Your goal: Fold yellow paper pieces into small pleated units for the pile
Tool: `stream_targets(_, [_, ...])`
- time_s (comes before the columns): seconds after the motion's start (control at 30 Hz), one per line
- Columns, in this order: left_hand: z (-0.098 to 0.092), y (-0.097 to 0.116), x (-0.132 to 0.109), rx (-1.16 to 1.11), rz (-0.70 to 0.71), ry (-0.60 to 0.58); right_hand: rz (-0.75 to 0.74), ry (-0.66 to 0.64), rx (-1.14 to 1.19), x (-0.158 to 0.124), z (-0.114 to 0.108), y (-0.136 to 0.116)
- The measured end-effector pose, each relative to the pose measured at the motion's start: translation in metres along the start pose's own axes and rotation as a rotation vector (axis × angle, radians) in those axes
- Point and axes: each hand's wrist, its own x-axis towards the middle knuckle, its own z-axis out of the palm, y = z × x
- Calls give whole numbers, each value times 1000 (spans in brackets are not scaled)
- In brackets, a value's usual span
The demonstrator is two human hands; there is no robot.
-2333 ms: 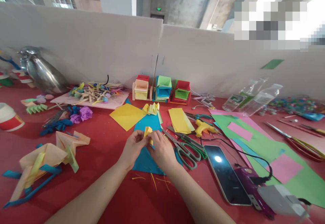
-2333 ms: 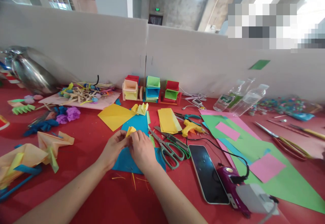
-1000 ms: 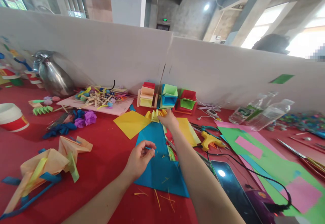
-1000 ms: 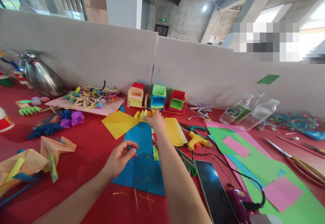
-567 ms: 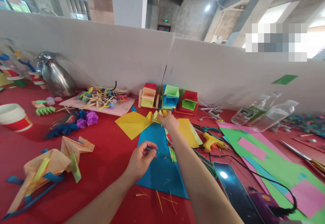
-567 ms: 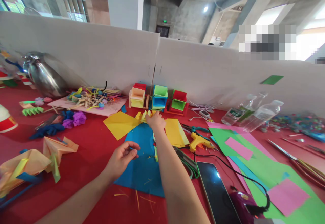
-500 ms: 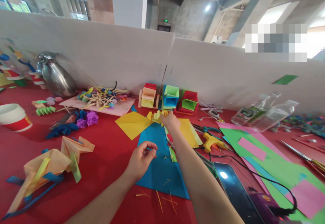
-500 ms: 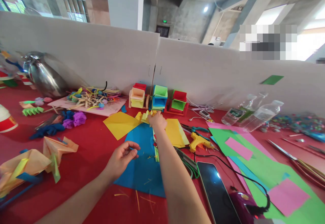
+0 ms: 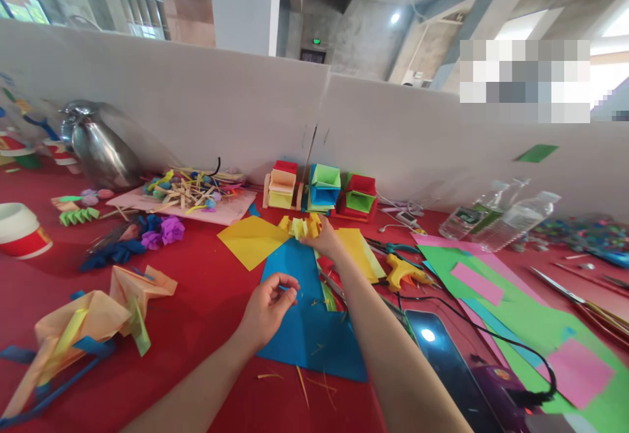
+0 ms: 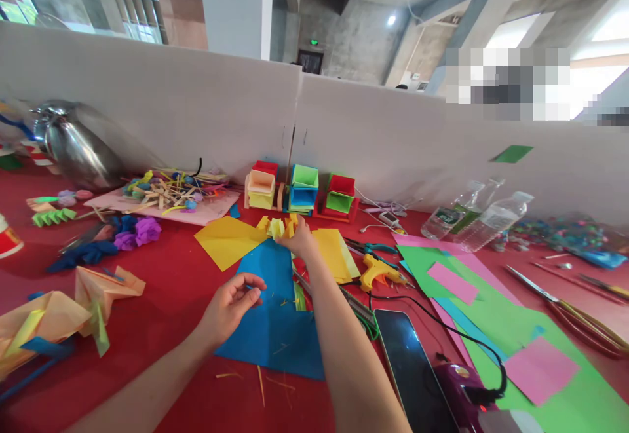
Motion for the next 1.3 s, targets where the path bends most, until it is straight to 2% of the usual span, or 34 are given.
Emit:
stream_targets(0.17, [0,2,0,-8,-1,2,33,80,-97,4,0,-8])
stream_targets(0.37, [-2,4,2,-14,5,52,4,220,-164,0,-15,-25])
stream_targets(0.43, [-5,4,5,-52,16,152,-62,246,-177,-6,-18,-35])
stream_targets(0.5, [-8,2,10,-133,32,299,-180,214,-177,-12,-14,-45])
stream_targets(0.6, [-13,-4,17,-267,63,518,-371,93,-155,-16,5,-59])
stream_targets(0.67, [-17,-9,22,-308,86,622,-429,45,-128,-16,23,-68])
stream_targets(0.73, [-21,-13,27,-308,113,694,-440,31,-88,-15,39,-76])
stream_targets(0.8, [-28,-14,31,-292,149,761,-424,48,-28,-14,45,-84])
stream_targets(0.87, [-37,-12,34,-278,196,831,-386,90,48,-16,38,-87])
stream_targets(0.93, [-46,-8,36,-277,236,886,-337,135,125,-25,21,-83])
stream_targets(1.0, [-53,-5,37,-296,239,871,-319,144,184,-42,1,-71])
stream_targets(1.1, [-56,-3,37,-336,190,713,-312,89,228,-80,-20,-42])
stream_targets(1.2, [-54,-1,35,-315,183,628,-298,3,195,-118,-23,-15])
stream_targets(1.27, [-51,2,30,-225,245,596,-219,-111,-13,-136,-21,-3])
stream_targets(1.3, [-49,4,27,-123,302,524,-205,-131,-49,-141,-21,0])
